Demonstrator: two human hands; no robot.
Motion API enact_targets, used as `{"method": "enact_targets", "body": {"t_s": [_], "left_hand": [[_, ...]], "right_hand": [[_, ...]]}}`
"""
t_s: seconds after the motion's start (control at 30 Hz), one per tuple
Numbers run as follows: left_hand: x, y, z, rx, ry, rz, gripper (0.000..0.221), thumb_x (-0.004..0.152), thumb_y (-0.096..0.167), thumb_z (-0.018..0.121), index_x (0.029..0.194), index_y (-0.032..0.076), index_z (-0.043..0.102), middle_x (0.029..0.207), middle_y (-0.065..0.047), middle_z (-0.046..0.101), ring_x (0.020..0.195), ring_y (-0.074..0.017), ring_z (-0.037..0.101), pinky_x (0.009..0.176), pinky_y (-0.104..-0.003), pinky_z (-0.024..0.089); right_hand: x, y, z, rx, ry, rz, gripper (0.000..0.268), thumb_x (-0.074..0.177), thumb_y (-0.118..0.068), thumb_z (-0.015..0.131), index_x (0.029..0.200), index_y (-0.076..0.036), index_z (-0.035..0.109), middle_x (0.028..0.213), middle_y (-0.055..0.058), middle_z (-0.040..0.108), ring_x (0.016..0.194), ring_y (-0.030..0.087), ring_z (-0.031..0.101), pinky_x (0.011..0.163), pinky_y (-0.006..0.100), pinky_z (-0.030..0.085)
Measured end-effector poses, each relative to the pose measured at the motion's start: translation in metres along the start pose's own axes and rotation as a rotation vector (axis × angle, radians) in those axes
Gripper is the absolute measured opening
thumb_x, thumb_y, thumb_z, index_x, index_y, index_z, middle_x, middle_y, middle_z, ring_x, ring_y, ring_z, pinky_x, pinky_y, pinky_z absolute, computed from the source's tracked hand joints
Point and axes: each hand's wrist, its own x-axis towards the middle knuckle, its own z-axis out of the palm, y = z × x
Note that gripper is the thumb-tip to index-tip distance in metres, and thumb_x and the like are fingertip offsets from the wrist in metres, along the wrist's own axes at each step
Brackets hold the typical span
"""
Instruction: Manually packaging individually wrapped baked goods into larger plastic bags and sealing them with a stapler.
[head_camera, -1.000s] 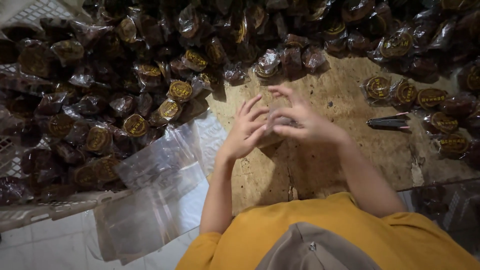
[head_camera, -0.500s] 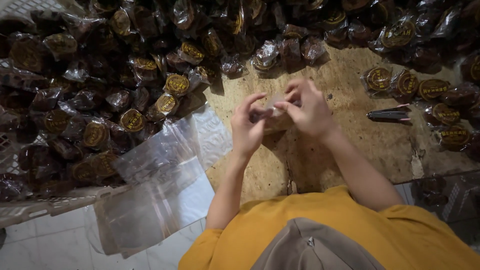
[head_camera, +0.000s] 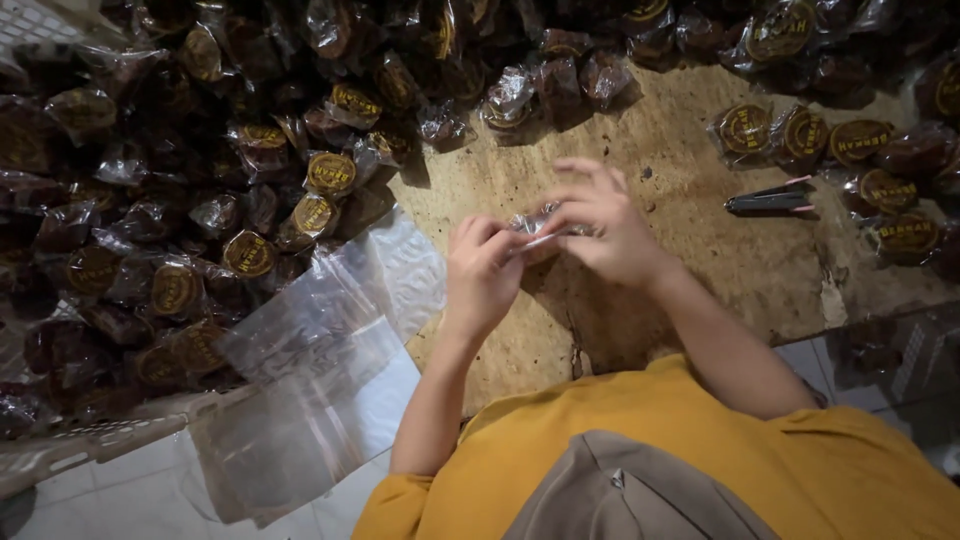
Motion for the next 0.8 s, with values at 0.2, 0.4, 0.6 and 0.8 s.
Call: {"method": "enact_targets", "body": {"t_s": [0.2, 0.4, 0.6, 0.8], "left_hand": [[0.005, -0.007, 0.000, -0.458, -0.065, -0.432, 0.010, 0.080, 0.017, 0.087, 0.084, 0.011, 0.082, 0.087, -0.006, 0.073, 0.117, -0.0255, 0.057, 0.111, -0.039, 0.039], [0.016, 0.021, -0.008, -0.699, 0.027, -0.687, 0.062, 0.094, -0.001, 0.070, 0.151, 0.007, 0.048, 0.112, -0.025, 0.063, 0.095, -0.0294, 0.067, 0.083, -0.049, 0.065], [0.021, 0.030, -0.010, -0.295, 0.036, -0.468, 0.056, 0.103, 0.000, 0.061, 0.153, -0.003, 0.037, 0.108, -0.029, 0.065, 0.094, -0.0385, 0.072, 0.083, -0.051, 0.059], [0.009, 0.032, -0.017, 0.350, -0.043, 0.059, 0.025, 0.076, 0.026, 0.091, 0.095, 0.020, 0.076, 0.103, 0.000, 0.063, 0.111, -0.0332, 0.050, 0.092, -0.043, 0.035]], "right_hand": [[-0.021, 0.013, 0.031, 0.682, 0.319, 0.496, 0.031, 0.075, -0.003, 0.091, 0.095, -0.006, 0.067, 0.105, 0.009, 0.071, 0.096, 0.015, 0.067, 0.089, 0.028, 0.055], [-0.024, 0.020, 0.036, 0.025, 0.259, 0.016, 0.033, 0.086, 0.002, 0.076, 0.113, -0.017, 0.080, 0.099, 0.001, 0.072, 0.117, 0.025, 0.057, 0.125, 0.051, 0.008], [-0.012, -0.004, 0.029, -0.286, 0.136, -0.136, 0.015, 0.091, -0.023, 0.079, 0.099, -0.010, 0.077, 0.093, 0.008, 0.063, 0.114, 0.030, 0.052, 0.128, 0.056, 0.008], [0.000, 0.026, 0.023, -0.031, -0.041, 0.027, 0.020, 0.080, -0.036, 0.085, 0.077, -0.021, 0.073, 0.117, 0.000, 0.053, 0.131, 0.034, 0.035, 0.118, 0.060, 0.019]]}}
